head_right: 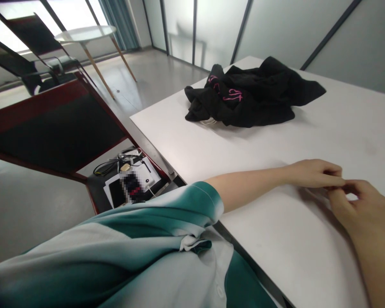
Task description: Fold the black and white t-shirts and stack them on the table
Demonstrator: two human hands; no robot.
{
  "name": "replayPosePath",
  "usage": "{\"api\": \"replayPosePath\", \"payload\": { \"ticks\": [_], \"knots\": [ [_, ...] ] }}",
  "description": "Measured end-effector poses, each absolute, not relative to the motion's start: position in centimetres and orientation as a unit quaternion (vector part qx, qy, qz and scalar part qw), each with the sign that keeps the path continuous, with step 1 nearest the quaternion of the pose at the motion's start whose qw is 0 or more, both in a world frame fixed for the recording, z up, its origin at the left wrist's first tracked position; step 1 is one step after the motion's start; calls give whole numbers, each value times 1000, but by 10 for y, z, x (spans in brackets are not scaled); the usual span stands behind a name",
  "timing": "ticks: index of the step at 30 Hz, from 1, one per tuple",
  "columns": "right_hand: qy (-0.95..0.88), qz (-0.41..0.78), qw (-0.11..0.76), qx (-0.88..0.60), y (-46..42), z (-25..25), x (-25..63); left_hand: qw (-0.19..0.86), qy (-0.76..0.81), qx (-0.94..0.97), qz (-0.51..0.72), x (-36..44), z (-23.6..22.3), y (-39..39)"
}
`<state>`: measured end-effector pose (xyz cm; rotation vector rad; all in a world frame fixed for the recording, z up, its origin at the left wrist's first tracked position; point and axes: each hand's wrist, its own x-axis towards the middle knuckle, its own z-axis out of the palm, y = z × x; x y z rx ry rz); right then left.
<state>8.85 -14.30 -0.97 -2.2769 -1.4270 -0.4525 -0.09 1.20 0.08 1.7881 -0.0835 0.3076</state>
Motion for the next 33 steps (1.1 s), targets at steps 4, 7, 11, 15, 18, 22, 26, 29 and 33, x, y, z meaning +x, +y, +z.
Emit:
{"api": "replayPosePath", "payload": {
  "ticks": [4, 7, 11, 15, 18, 22, 26, 29, 33],
  "knots": [
    [-451, -91, 262, -848, -132, -4, 85, 583, 35, 802, 126, -9, 5, 7],
    [-457, -58, 283, -841, -129, 4, 77, 547, 101, 821, 132, -17, 8, -1],
    [-507, -15, 327, -797, -130, 12, 60, 523, 142, 827, 151, -24, 10, -5],
    [-506, -18, 375, -777, -126, 10, 56, 533, 160, 812, 175, -24, 7, -1],
    [-498, -12, 391, -774, -124, 7, 57, 549, 158, 800, 181, -25, 4, 1],
    [-483, 8, 417, -770, -123, 3, 58, 543, 166, 802, 185, -24, 0, 0],
    [-452, 12, 448, -771, -123, -2, 64, 508, 142, 838, 140, -26, 5, 6],
    [-438, 1, 454, -776, -124, 2, 77, 422, 102, 895, 98, -34, 19, 24],
    [-435, -17, 396, -808, -131, 19, 102, 217, 145, 960, 106, -50, 33, 61]
  ]
}}
